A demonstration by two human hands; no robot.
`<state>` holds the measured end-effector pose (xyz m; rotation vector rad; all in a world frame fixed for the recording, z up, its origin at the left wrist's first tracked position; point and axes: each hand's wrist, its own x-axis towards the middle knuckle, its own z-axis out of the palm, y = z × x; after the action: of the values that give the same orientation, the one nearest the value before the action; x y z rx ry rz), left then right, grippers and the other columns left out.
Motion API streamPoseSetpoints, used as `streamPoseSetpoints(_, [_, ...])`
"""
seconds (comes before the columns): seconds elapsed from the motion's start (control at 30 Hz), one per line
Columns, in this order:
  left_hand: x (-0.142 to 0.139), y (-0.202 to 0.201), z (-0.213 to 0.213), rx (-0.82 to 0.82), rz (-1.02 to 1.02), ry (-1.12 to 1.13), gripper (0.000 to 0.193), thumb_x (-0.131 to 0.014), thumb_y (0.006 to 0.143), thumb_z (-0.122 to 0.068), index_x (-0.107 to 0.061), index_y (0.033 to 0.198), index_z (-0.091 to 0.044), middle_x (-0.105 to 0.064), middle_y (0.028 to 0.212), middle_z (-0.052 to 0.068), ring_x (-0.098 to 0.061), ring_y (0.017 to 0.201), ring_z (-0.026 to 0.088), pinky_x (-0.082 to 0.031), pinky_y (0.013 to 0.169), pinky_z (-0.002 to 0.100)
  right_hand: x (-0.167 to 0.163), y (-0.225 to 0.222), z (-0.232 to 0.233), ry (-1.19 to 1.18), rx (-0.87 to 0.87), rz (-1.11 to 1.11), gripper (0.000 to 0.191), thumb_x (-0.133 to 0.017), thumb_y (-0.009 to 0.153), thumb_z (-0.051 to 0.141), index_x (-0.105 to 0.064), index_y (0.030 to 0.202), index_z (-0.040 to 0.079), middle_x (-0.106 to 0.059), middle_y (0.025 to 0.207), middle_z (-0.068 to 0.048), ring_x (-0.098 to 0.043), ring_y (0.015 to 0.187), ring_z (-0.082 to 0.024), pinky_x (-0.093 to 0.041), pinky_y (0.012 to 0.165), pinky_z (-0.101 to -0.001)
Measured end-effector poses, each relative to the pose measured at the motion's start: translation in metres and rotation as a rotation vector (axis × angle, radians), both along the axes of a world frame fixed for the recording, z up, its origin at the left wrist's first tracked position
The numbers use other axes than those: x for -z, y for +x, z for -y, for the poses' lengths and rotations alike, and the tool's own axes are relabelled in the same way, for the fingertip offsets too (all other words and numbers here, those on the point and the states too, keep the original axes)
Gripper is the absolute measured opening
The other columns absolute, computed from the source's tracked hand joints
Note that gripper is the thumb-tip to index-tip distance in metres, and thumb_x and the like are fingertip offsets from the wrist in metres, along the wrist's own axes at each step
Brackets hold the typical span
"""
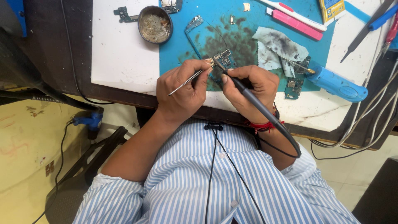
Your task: The person sits at a repair bench soldering a small circuit board. They hold the board with tweezers in one hand while applying a soldering iron and solder wire to the board's contacts with the other hand, repeatedly repositioning the board and working on different points across the clip.
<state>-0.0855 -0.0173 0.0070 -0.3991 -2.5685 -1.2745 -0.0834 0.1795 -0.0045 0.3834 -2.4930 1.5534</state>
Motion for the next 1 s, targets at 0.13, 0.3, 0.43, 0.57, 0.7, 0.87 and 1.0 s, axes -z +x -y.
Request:
streamPoseSetpoints(0.13, [0.002,-0.001,0.0,0.004,-0.003,0.007,0.013,-0.073,0.1,-0.007,-0.061,0.106,-0.006,-0.078,0.102,0.009,-0.076,0.077,0.022,-0.056,0.064,0.032,0.003,0.0,0.0,-0.013,0.0,0.0,0.015,-0.084,0.09,0.002,-0.072,0.1,-0.001,-0.07,0.078,-0.006,-0.063,0.064,-0.007,-0.045,0.058,-0.0228])
streamPoseSetpoints(0.3, [0.003,-0.003,0.001,0.0,-0.009,0.025,0.013,-0.073,0.101,-0.009,-0.061,0.106,-0.006,-0.078,0.102,0.009,-0.075,0.076,0.023,-0.055,0.064,0.032,0.005,0.0,-0.002,-0.115,0.027,0.053,0.015,-0.081,0.094,0.0,-0.067,0.1,-0.001,-0.07,0.08,-0.005,-0.061,0.068,-0.006,-0.044,0.057,-0.0198])
streamPoseSetpoints(0.43, [0.003,-0.005,0.003,0.011,0.006,0.072,0.013,-0.072,0.102,-0.009,-0.061,0.107,-0.005,-0.078,0.103,0.008,-0.075,0.076,0.022,-0.055,0.062,0.031,0.006,-0.003,-0.002,-0.108,0.0,0.045,0.014,-0.08,0.093,-0.001,-0.066,0.098,-0.001,-0.069,0.078,-0.004,-0.062,0.068,-0.006,-0.045,0.057,-0.0197])
streamPoseSetpoints(0.57, [0.003,-0.004,0.003,-0.006,-0.013,0.013,0.012,-0.073,0.101,-0.009,-0.062,0.106,-0.006,-0.077,0.099,0.007,-0.075,0.075,0.023,-0.054,0.063,0.033,0.006,-0.002,-0.002,-0.085,-0.004,0.018,0.015,-0.081,0.092,-0.001,-0.067,0.096,-0.001,-0.068,0.077,-0.004,-0.059,0.064,-0.005,-0.043,0.056,-0.0198])
streamPoseSetpoints(0.7, [0.001,-0.001,0.0,-0.003,-0.012,0.002,0.013,-0.073,0.101,-0.009,-0.062,0.106,-0.007,-0.077,0.099,0.007,-0.075,0.076,0.023,-0.055,0.063,0.033,0.003,0.002,-0.005,-0.087,-0.006,0.031,0.014,-0.081,0.092,-0.001,-0.067,0.096,-0.001,-0.067,0.077,-0.004,-0.058,0.06,-0.005,-0.042,0.055,-0.02])
streamPoseSetpoints(0.87, [-0.003,0.004,-0.002,0.007,-0.014,0.027,0.014,-0.075,0.099,-0.007,-0.062,0.105,-0.007,-0.077,0.1,0.008,-0.075,0.076,0.022,-0.055,0.064,0.032,-0.001,0.006,-0.008,-0.057,-0.005,0.019,0.015,-0.082,0.09,0.0,-0.067,0.094,-0.001,-0.064,0.073,-0.003,-0.057,0.06,-0.005,-0.039,0.052,-0.0204])
streamPoseSetpoints(1.0, [-0.006,0.009,-0.002,0.012,0.003,0.028,0.015,-0.075,0.1,-0.006,-0.062,0.107,-0.006,-0.077,0.101,0.008,-0.076,0.08,0.023,-0.056,0.066,0.032,-0.005,0.01,-0.01,-0.031,-0.031,0.011,0.015,-0.082,0.09,0.0,-0.068,0.095,-0.002,-0.064,0.074,-0.003,-0.056,0.057,-0.005,-0.039,0.052,-0.0205])
